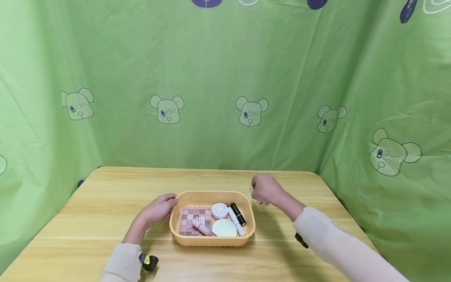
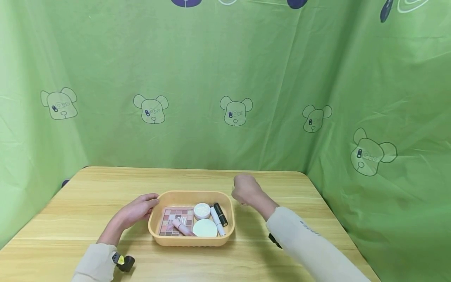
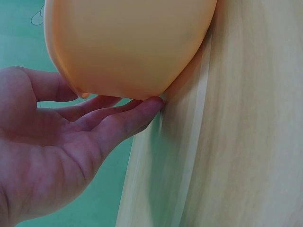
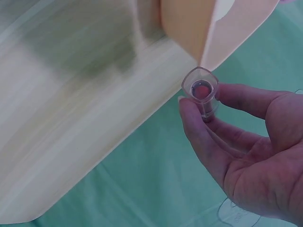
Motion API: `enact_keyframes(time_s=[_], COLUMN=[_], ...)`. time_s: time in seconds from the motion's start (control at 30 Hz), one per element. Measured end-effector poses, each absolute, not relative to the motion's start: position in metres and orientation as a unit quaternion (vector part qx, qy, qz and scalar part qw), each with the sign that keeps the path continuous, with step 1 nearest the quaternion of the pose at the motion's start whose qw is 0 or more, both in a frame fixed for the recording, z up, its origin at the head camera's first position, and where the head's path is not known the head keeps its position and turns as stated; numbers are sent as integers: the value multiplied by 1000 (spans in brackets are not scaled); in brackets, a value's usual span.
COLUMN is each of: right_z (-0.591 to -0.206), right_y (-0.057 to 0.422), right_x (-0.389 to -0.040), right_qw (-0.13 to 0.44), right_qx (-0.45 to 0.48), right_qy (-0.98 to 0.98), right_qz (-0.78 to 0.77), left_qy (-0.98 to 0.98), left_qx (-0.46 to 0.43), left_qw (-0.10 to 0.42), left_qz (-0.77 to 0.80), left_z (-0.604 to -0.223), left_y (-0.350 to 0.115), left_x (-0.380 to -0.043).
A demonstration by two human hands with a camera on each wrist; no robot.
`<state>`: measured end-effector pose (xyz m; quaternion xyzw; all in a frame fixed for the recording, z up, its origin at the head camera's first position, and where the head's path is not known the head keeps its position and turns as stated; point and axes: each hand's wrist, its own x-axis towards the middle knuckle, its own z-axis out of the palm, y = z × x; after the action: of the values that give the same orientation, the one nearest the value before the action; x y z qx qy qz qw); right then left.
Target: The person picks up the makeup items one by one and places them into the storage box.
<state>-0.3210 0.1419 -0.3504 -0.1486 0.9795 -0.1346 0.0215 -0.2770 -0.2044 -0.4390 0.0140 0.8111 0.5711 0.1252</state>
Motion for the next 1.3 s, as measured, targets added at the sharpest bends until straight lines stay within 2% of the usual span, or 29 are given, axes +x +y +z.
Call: enact_keyframes(time_s=[0.67,1.07,1.3], right_z=[-353,-365,-373], right_y=[85,67,59], right_x=[-298,-286,-284], right_qw=[11,46,41], right_qx=[-207,-210,-230], right_qy=[972,966,962], right_qz=[-112,-143,-142], left_qy=[814,816,815], left_qx=[14,16,23], left_qw=[119,119,123], left_qz=[568,565,566], left_z=[-440,-439,-437], left_y=[-204,-205,-204], left_x=[-276,-276,-276])
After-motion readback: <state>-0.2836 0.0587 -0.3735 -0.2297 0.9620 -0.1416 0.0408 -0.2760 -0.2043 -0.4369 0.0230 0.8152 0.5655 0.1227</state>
